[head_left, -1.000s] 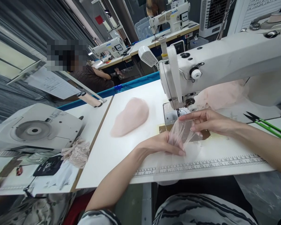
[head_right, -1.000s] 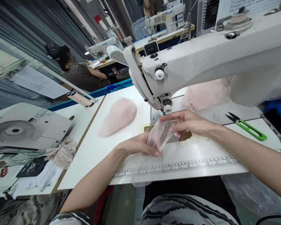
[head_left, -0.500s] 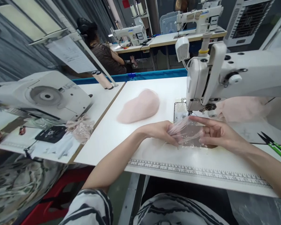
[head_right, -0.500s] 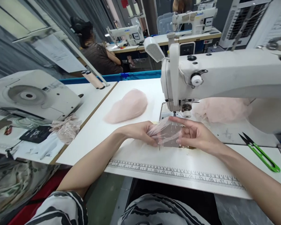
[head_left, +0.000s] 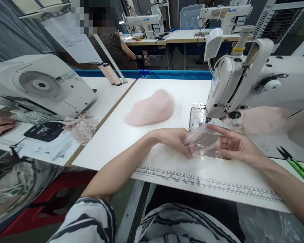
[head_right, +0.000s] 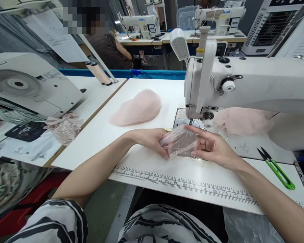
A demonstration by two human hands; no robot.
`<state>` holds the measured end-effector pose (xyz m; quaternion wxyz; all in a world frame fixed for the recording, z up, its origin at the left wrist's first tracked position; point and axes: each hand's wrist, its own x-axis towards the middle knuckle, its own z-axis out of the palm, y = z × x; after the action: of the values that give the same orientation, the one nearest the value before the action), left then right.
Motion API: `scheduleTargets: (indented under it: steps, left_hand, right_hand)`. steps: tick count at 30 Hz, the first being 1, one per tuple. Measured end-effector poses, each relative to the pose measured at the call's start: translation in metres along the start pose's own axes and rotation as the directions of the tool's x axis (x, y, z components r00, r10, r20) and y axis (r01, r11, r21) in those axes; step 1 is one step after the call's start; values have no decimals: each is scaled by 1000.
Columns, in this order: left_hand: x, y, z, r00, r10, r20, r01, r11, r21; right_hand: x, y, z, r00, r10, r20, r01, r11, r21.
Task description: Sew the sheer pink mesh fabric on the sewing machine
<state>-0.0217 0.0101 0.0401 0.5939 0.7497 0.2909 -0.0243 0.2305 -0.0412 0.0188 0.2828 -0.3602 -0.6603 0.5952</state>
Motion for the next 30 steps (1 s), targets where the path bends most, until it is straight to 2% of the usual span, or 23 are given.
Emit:
scheduleTargets:
  steps: [9,19,30]
  left_hand:
    - [1,-3,0,1000,9,26,-9,1000,-8]
    - [1,-3,-1,999,-1,43,2,1000,-15]
    - [0,0,-3,996,-2,93,5,999,-39]
  right_hand:
    - [1,1,0,1000,-5,1,5,999,36]
    - [3,1,2,984,61,-166,-64,998,-16]
    - [1,0,4,978,77,-194,-81,997,-12]
